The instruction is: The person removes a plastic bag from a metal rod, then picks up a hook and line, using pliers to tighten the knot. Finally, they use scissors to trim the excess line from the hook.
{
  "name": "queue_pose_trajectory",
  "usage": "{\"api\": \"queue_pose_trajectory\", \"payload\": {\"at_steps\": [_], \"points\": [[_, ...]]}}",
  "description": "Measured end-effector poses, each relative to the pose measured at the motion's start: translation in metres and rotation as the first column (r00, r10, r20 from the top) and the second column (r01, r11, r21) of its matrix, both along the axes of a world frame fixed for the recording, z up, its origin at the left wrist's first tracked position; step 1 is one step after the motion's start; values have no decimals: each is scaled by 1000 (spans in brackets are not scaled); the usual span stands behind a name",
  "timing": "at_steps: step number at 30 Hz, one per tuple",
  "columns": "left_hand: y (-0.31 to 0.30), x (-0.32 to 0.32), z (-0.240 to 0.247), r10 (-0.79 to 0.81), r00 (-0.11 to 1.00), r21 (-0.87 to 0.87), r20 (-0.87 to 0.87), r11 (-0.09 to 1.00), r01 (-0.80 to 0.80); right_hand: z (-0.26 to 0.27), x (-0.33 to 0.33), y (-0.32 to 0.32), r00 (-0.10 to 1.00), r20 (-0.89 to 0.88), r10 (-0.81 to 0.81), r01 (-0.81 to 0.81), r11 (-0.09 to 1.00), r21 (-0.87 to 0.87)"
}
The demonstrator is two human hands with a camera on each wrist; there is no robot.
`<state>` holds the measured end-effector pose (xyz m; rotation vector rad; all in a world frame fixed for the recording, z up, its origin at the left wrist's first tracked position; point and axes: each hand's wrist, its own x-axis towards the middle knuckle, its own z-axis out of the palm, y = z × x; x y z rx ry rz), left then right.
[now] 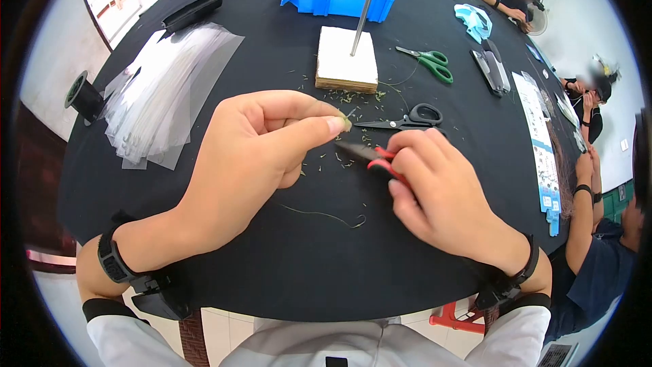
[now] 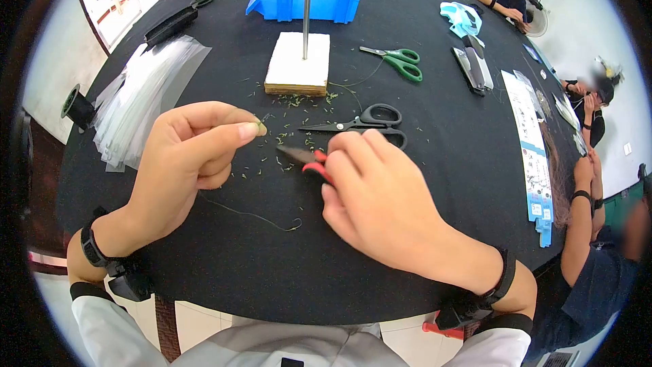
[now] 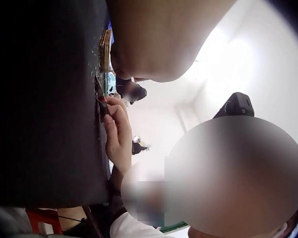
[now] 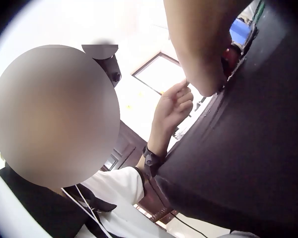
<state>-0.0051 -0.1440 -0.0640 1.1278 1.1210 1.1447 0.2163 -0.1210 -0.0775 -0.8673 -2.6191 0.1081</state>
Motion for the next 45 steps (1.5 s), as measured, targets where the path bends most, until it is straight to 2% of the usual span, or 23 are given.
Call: {"api": "queue_pose_trajectory", "payload": {"at_steps": [2, 3, 6, 7, 10, 15, 24, 30, 33, 36, 45], "points": [[1, -1, 2, -5, 999, -25, 37, 1000, 6, -2, 3, 0, 979, -168, -114, 89, 985, -148], [1, -1, 3, -7, 998, -38, 56, 999, 9, 4, 5, 0, 975, -173, -141, 107, 975, -193], [1, -2, 1, 2, 997, -58, 83, 998, 3, 2, 4, 0, 908, -369, -199, 103, 960, -262], [2, -2, 0, -2, 995, -66, 99, 998, 9, 5, 5, -1, 928, -326, -182, 120, 972, -199], [2, -3, -1, -17, 991, -86, 131, 996, 28, 6, -2, -2, 962, -265, -66, 104, 986, 133], [0, 0, 1, -26, 985, -119, 168, 992, 47, 7, -4, -10, 986, -115, -118, 136, 977, 164], [-3, 3, 2, -34, 986, -99, 163, 994, 51, 6, -7, -12, 986, -141, -84, 109, 977, 182], [-4, 3, 3, -19, 993, -77, 119, 997, 29, 8, -6, -15, 979, -156, -134, 157, 977, 147], [-3, 3, 1, 1, 997, -44, 82, 999, 3, 10, -4, -10, 986, -106, -126, 149, 957, 250], [-3, 3, -1, 4, 996, -22, 90, 1000, -2, 9, -6, -14, 983, -69, -171, 183, 954, 239], [-2, 1, 0, -37, 983, -106, 179, 993, 56, 13, -7, -16, 986, 0, -169, 161, 938, 308]]}}
